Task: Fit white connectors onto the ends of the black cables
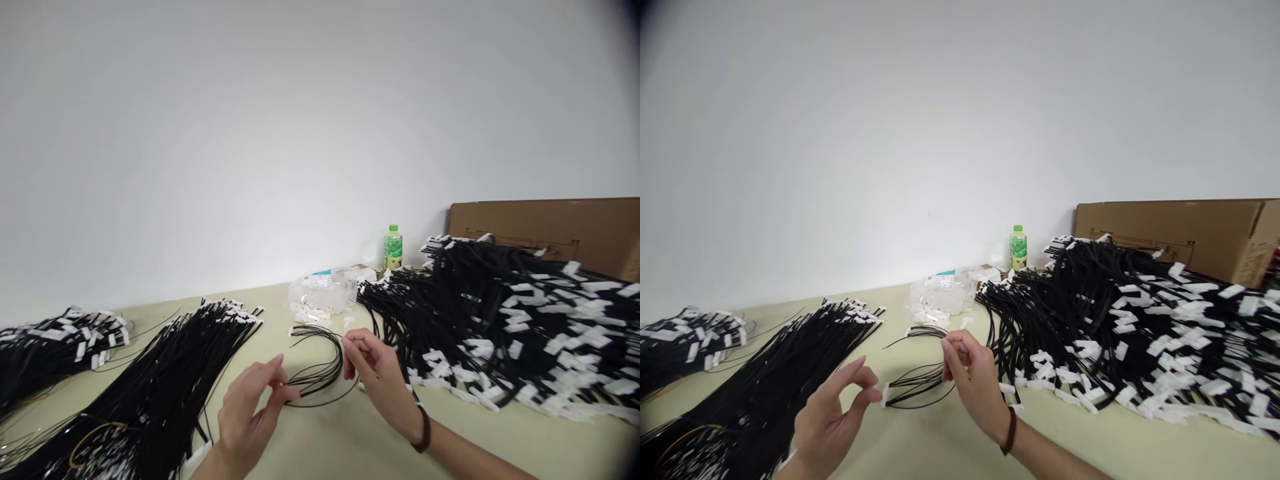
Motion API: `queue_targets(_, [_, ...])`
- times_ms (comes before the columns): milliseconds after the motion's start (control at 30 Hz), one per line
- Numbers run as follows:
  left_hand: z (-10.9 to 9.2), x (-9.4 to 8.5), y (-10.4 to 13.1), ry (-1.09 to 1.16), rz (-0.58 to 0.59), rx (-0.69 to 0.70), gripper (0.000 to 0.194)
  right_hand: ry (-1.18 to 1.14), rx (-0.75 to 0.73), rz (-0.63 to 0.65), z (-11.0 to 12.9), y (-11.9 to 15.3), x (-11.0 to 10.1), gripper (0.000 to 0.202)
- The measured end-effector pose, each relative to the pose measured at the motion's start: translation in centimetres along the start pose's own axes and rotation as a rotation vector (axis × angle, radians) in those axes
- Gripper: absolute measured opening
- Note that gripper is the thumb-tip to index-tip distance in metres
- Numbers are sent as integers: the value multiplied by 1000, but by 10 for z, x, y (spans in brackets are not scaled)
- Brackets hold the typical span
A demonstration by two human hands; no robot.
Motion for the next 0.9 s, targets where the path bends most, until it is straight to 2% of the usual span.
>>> queue_targets(67, [-7, 1, 0, 5, 18, 34, 31, -5, 5, 3, -1, 1, 0, 26])
queue_targets(133, [-6, 2, 1, 4, 5, 5, 23, -16, 12, 12, -1, 2, 1, 26])
queue_targets(300, [18, 7, 8, 66, -19, -234, 18, 0, 7, 112, 1, 8, 11, 22])
queue_targets(500, [26, 14, 11, 120, 11, -346, 19, 199, -262, 232, 29, 18, 25, 18])
queue_targets(600, [22, 23, 13, 167, 79, -370, 21, 225, -301, 279, 37, 25, 33, 15])
queue_targets(667, [15, 32, 15, 217, 149, -323, 22, 229, -298, 312, 37, 28, 38, 15])
queue_targets(767, [4, 41, 16, 236, 263, -153, 21, 253, -308, 327, 36, 31, 41, 20])
queue_targets(867, [1, 43, 19, 135, 340, 57, 19, 282, -297, 259, 33, 25, 33, 22])
queue_targets(900, [5, 43, 19, 86, 368, 80, 18, 289, -274, 223, 31, 21, 28, 23])
Point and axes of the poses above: each hand's wrist, its own y-axis away from the middle knuckle, its own x-axis out of the palm, z = x × y, the point moved 8 cm from there along -y, towards the middle knuckle, and after that the axes turned 4 degrees about y, right-handed, at the moved point
